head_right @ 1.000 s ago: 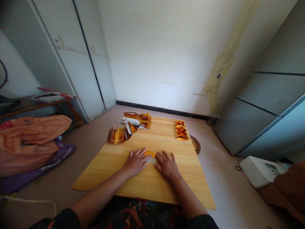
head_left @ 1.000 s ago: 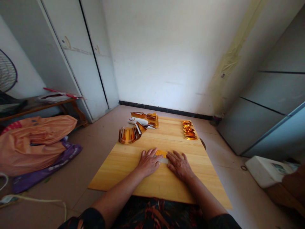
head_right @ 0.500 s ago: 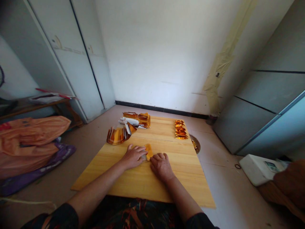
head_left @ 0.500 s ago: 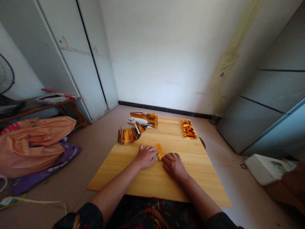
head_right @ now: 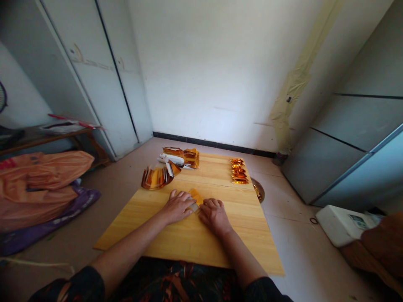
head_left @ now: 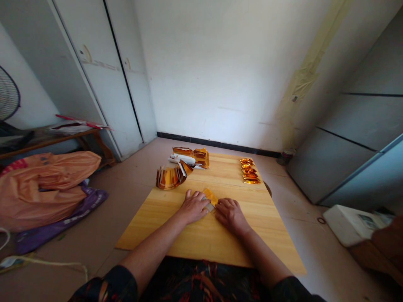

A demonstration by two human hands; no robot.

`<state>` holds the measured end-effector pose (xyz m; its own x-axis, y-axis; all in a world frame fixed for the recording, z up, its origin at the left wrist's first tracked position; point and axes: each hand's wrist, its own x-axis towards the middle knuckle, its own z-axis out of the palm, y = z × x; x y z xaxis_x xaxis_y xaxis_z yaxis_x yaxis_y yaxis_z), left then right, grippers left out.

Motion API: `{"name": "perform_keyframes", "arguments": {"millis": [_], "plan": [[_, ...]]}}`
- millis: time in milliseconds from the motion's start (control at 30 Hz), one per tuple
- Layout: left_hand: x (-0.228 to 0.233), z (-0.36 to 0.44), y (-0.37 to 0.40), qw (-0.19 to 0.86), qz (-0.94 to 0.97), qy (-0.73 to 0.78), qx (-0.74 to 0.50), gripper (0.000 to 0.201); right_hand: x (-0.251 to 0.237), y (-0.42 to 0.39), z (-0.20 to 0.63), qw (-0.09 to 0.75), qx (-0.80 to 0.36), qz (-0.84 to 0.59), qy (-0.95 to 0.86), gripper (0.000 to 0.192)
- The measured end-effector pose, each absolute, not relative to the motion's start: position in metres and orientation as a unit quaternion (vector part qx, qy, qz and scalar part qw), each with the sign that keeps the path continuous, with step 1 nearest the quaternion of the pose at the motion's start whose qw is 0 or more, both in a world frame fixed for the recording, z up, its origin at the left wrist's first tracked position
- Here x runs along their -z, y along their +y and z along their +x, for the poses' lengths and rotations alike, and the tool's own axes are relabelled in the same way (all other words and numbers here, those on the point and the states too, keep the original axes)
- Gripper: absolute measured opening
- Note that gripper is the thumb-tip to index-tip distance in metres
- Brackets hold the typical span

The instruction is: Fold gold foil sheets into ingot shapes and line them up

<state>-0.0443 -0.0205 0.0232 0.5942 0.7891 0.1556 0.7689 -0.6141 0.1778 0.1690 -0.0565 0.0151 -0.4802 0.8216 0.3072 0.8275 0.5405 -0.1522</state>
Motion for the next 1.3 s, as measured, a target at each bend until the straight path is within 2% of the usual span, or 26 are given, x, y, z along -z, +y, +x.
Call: {"name": "perform_keyframes", "arguments": {"millis": [267, 800, 967, 1100, 1300], "plan": [[-0.020, -0.042, -0.021, 0.034, 0.889, 0.442, -0.118, 0.031, -0.010, -0.054, 0.162, 0.185, -0.037, -0.502, -0.844, 0.019], [-0.023, -0.042, -0.017, 0.064, 0.906, 0.402, -0.116, 0.037, -0.011, -0.046, 0.153, 0.163, -0.006, -0.539, -0.826, 0.012], [-0.026, -0.043, -0.016, 0.075, 0.908, 0.397, -0.116, 0.028, -0.009, -0.047, 0.154, 0.173, -0.012, -0.536, -0.826, 0.012], [-0.024, -0.042, -0.014, 0.074, 0.905, 0.403, -0.118, 0.025, -0.009, -0.048, 0.153, 0.174, -0.038, -0.544, -0.820, 0.028], [-0.021, -0.042, -0.013, 0.059, 0.901, 0.410, -0.125, 0.027, -0.010, -0.045, 0.146, 0.173, -0.024, -0.572, -0.801, 0.018]]}}
